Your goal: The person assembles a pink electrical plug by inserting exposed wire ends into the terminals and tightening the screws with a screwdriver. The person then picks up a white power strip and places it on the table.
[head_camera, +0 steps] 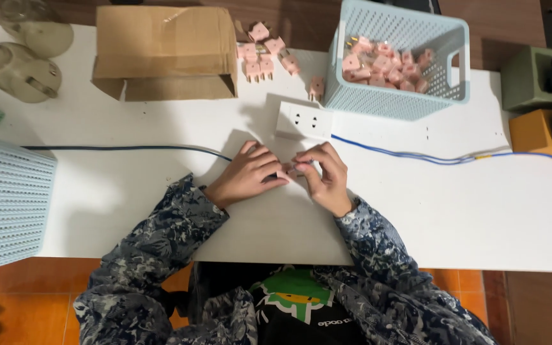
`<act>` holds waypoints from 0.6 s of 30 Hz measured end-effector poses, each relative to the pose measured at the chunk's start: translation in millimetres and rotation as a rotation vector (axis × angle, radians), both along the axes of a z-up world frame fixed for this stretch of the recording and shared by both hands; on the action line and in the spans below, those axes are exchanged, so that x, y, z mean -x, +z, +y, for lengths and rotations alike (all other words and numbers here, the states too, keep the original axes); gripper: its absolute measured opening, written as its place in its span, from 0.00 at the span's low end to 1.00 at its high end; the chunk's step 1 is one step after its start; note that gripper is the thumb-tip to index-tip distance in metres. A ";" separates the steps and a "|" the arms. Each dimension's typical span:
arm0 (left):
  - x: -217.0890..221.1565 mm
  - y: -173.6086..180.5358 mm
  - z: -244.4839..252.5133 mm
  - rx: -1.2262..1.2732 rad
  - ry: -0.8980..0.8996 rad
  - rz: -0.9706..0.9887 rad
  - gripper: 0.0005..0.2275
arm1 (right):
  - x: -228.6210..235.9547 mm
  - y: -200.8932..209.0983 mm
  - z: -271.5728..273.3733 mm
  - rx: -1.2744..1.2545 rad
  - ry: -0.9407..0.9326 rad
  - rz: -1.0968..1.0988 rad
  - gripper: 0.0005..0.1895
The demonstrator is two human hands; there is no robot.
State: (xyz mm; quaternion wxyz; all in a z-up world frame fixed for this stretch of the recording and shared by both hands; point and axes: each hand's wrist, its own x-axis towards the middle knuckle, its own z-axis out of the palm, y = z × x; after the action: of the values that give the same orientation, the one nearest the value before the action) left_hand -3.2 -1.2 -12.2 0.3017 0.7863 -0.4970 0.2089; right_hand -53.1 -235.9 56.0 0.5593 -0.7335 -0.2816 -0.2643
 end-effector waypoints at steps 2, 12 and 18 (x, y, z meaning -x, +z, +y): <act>1.6 4.0 -0.7 -0.003 0.011 0.013 0.14 | 2.0 1.1 -1.0 -0.004 0.004 -0.003 0.05; 2.9 -2.2 -3.5 -0.003 0.020 -0.011 0.14 | 8.1 -11.0 -1.0 0.057 -0.052 -0.058 0.06; -3.4 -8.2 -4.0 -0.007 0.045 -0.075 0.17 | 3.9 -2.4 8.1 0.047 0.005 -0.032 0.12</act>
State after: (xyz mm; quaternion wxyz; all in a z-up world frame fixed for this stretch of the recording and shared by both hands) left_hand 0.3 -5.2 -20.4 0.2752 0.7901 -0.4907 0.2432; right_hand -57.0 -227.8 53.6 0.5381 -0.7413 -0.2986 -0.2678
